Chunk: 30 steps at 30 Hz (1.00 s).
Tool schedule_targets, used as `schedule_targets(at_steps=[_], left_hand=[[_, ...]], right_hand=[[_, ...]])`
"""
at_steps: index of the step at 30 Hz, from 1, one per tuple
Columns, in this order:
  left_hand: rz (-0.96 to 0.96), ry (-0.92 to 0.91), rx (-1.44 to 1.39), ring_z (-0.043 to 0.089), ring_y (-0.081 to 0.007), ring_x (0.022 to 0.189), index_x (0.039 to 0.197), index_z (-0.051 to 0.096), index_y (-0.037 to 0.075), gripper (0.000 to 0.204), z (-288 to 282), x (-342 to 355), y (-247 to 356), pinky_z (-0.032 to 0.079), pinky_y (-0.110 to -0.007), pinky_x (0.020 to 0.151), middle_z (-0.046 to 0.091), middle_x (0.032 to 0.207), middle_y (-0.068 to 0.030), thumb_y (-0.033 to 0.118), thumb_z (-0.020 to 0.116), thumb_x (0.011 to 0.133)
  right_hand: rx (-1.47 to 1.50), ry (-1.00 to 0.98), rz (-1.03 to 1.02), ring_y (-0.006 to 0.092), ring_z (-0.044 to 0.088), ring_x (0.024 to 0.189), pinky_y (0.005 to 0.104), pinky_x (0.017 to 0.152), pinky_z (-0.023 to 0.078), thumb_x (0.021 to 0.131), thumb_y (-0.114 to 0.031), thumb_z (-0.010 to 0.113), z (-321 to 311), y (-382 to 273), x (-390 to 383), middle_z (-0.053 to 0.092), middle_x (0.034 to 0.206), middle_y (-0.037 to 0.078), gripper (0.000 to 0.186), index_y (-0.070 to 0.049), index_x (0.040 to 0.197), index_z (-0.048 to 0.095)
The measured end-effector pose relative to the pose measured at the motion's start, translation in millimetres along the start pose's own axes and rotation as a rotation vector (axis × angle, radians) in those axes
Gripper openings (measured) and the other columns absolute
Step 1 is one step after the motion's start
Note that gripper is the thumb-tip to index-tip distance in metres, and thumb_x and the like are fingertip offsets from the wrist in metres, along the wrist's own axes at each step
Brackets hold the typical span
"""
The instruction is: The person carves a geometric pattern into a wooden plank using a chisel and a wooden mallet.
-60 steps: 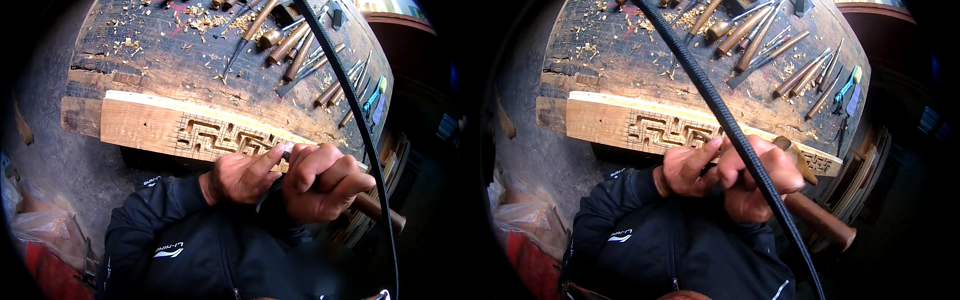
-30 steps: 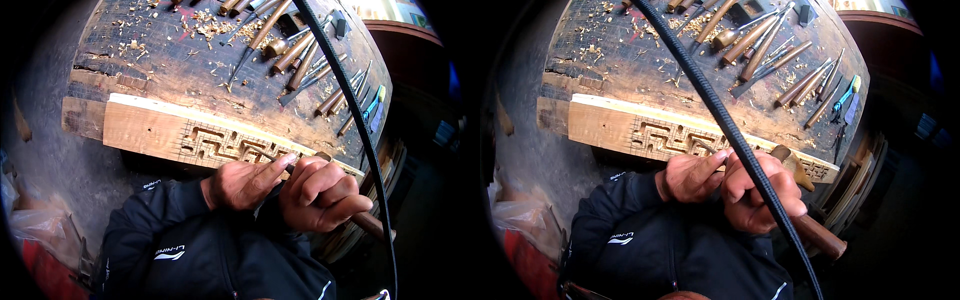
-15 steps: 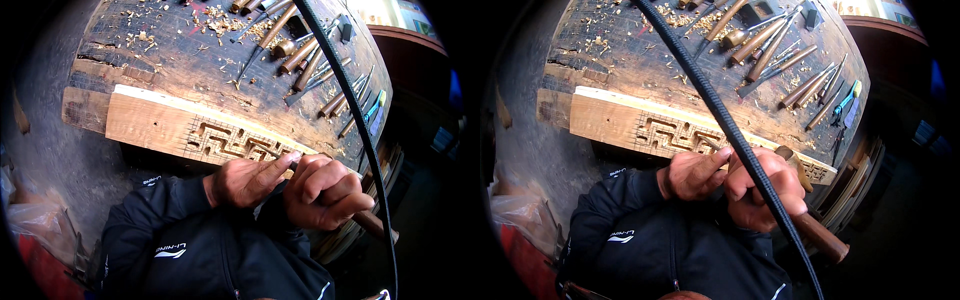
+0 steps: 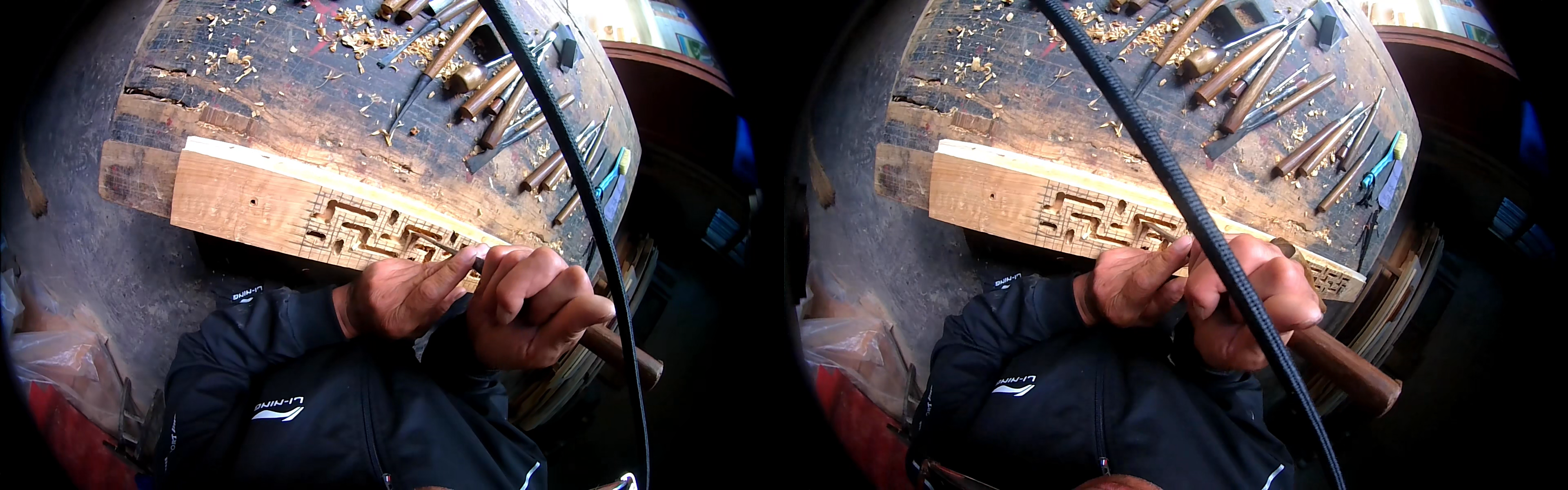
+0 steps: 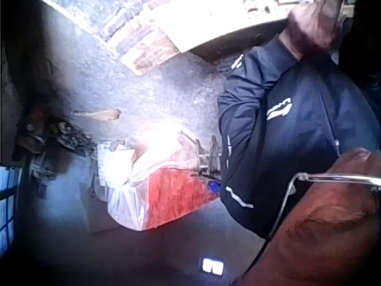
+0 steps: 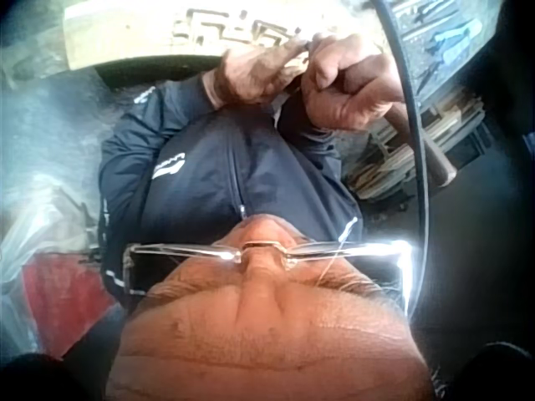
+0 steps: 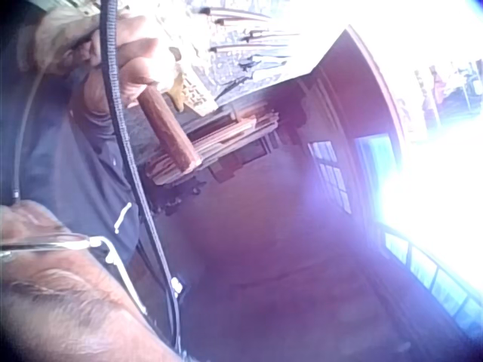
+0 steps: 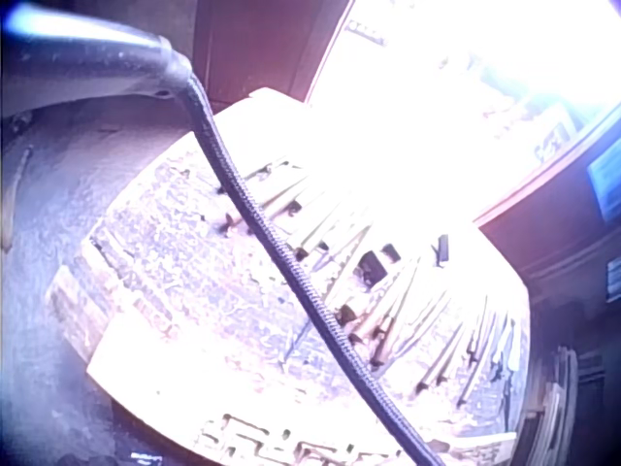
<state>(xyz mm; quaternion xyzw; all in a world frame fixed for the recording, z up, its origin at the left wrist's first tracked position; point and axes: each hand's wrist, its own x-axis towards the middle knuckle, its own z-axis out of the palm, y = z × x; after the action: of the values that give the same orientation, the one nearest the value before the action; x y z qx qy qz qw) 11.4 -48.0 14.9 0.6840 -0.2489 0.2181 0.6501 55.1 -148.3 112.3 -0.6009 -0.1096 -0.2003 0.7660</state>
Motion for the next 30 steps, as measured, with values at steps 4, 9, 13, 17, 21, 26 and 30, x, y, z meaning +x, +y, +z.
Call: schedule_targets(at_steps=[4,9,13,17,21,26,30], left_hand=[[0.014,0.025,-0.014,0.084,-0.0348,0.1,0.149,0.052,-0.02,0.058,3,0,-2,0.07,-0.039,0.079,0.077,0.125,-0.0313,-0.003,0.076,0.099],[0.017,0.074,-0.053,0.084,-0.0316,0.088,0.148,0.052,-0.021,0.059,5,-10,-7,0.069,-0.038,0.069,0.079,0.117,-0.0304,-0.002,0.077,0.099],[0.033,0.073,-0.02,0.083,-0.0321,0.083,0.149,0.05,-0.02,0.056,7,-14,-4,0.068,-0.039,0.065,0.079,0.11,-0.0283,0.001,0.074,0.102],[0.056,0.028,-0.025,0.083,-0.0336,0.089,0.149,0.05,-0.018,0.054,5,-13,-5,0.068,-0.039,0.068,0.077,0.116,-0.0308,0.003,0.071,0.104],[0.095,-0.142,-0.103,0.083,-0.04,0.109,0.15,0.048,-0.012,0.054,-2,-7,-13,0.071,-0.044,0.082,0.075,0.126,-0.0372,0.013,0.07,0.109],[0.053,-0.214,0.011,0.083,-0.0284,0.108,0.148,0.058,-0.007,0.049,-2,11,-3,0.07,-0.035,0.079,0.082,0.125,-0.0221,0.0,0.071,0.101],[0.041,-0.249,0.028,0.083,-0.0311,0.108,0.151,0.055,-0.008,0.055,-2,10,-2,0.069,-0.035,0.076,0.079,0.129,-0.0264,-0.002,0.074,0.1]], right_hand=[[-0.104,-0.076,0.07,0.0107,0.032,0.04,0.0254,0.039,0.029,0.123,-0.05,0.032,2,-7,4,0.052,0.063,0.008,0.062,-0.013,0.075,0.041],[-0.134,-0.2,0.078,0.0117,0.032,0.04,0.0271,0.038,0.028,0.123,-0.05,0.033,2,-2,3,0.052,0.061,0.008,0.062,-0.012,0.076,0.041],[-0.136,-0.197,-0.075,0.0105,0.034,0.039,0.0293,0.036,0.028,0.124,-0.047,0.034,16,13,-1,0.052,0.058,0.008,0.062,-0.01,0.075,0.042],[-0.286,0.047,-0.232,0.0103,0.039,0.038,0.0278,0.036,0.028,0.123,-0.052,0.034,23,18,-20,0.051,0.057,0.006,0.066,-0.011,0.072,0.042],[-0.164,0.098,-0.264,0.0088,0.038,0.039,0.0245,0.037,0.025,0.122,-0.058,0.032,9,5,-27,0.051,0.058,0.005,0.067,-0.012,0.073,0.038],[-0.133,0.019,-0.09,0.0082,0.033,0.036,0.024,0.037,0.024,0.122,-0.056,0.033,-17,-24,-9,0.052,0.061,0.004,0.064,-0.014,0.074,0.042],[0.041,0.021,-0.047,0.0091,0.035,0.034,0.0251,0.036,0.026,0.122,-0.055,0.034,-29,-20,-1,0.054,0.059,0.004,0.064,-0.014,0.073,0.041]])
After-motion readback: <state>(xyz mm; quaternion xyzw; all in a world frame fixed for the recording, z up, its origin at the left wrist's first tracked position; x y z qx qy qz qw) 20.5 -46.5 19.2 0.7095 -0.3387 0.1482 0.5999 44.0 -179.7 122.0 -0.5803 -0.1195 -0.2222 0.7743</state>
